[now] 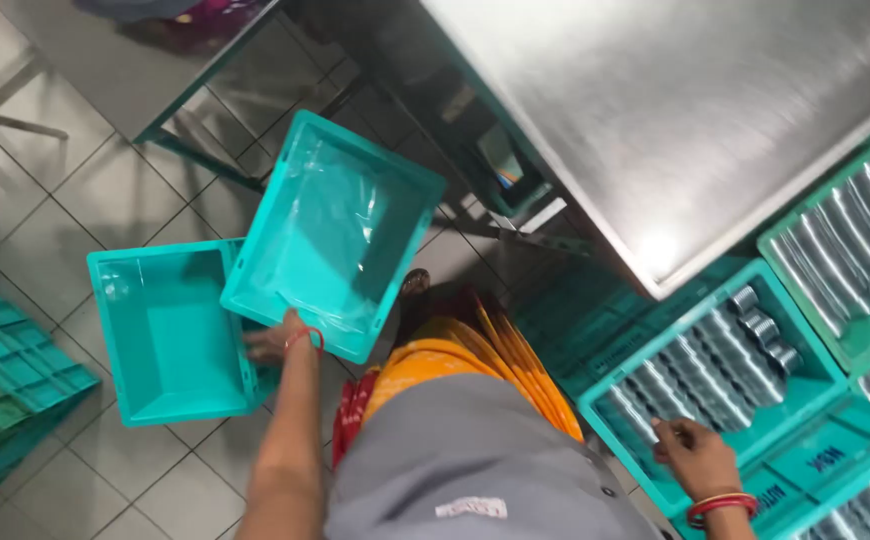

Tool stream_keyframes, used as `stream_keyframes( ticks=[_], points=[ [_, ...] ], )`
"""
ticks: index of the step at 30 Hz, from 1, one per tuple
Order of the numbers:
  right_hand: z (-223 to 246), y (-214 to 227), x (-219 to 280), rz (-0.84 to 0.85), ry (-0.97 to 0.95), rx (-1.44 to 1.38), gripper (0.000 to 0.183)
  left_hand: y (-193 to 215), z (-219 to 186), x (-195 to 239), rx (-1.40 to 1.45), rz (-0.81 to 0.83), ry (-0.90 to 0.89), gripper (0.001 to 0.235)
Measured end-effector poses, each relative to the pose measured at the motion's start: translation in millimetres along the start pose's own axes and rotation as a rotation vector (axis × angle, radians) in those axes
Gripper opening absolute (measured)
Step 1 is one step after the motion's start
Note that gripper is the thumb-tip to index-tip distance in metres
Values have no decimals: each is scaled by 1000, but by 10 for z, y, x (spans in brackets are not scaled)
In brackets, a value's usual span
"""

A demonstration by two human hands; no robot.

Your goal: The recorder picks up cylindrical metal parts from a table and packs them into green plastic crates, sometimes placing them in plastic bags first.

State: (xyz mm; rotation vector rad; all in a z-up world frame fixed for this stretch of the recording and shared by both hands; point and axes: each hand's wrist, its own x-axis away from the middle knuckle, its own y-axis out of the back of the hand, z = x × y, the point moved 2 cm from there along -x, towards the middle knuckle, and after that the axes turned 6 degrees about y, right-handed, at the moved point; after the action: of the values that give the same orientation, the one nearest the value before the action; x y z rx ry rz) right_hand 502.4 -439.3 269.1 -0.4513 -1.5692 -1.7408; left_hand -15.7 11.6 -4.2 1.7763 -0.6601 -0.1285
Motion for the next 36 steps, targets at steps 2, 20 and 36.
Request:
stream_keyframes(
  ticks=[2,20,36],
  points=[
    [520,122,23,3,27,74,44,-562,563,-316,295,355,235,95],
    [2619,147,104,176,385,282,41,1652,-281,-46,712,569,442,55],
    [3093,1023,443,-200,721,-791,74,2737,-2450,3593,622,1273,-255,39]
  ],
)
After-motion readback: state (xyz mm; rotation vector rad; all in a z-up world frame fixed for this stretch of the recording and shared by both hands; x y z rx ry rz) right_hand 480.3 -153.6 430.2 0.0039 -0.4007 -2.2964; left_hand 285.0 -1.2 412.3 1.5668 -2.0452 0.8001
